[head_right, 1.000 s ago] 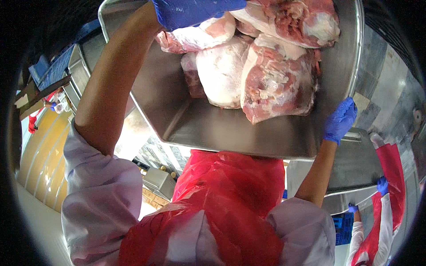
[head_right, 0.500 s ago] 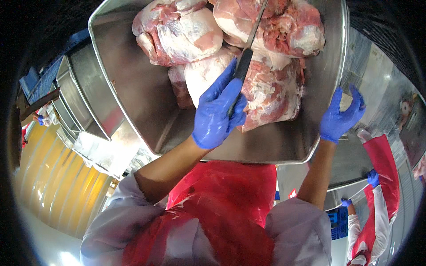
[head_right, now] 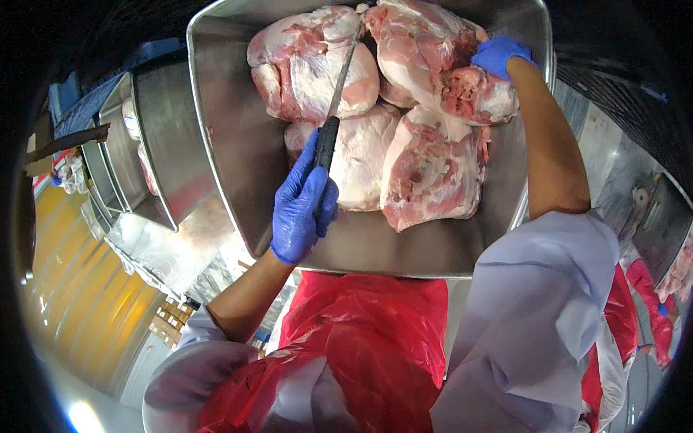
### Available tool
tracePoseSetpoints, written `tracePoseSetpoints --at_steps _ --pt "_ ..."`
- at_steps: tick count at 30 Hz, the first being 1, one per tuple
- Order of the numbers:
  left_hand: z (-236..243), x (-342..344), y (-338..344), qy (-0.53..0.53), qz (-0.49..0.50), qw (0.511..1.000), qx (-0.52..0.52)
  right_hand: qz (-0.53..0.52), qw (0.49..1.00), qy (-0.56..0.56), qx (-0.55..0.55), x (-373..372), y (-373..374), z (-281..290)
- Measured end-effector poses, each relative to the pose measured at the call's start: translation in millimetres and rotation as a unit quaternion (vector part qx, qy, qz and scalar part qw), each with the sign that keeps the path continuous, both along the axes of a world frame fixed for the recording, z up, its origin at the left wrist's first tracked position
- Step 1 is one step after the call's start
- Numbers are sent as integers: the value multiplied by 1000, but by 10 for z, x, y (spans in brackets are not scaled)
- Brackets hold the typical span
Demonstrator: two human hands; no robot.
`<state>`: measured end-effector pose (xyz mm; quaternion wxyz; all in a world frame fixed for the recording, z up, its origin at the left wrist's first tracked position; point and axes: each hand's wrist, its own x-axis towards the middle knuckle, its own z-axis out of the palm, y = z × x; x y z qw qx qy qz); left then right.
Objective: The person uses a knife to cut large pieces of raw meat into smaller portions on a stainless steel tray. The person repeatedly repositions the meat and makes precise cuts to separate the sections.
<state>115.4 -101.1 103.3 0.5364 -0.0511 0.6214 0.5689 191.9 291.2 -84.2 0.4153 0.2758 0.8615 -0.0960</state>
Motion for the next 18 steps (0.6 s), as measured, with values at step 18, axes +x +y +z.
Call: tracePoseSetpoints --at_steps 18 --pt "-348 187 294 23 -60 995 76 -223 956 127 139 -1 -384 23"
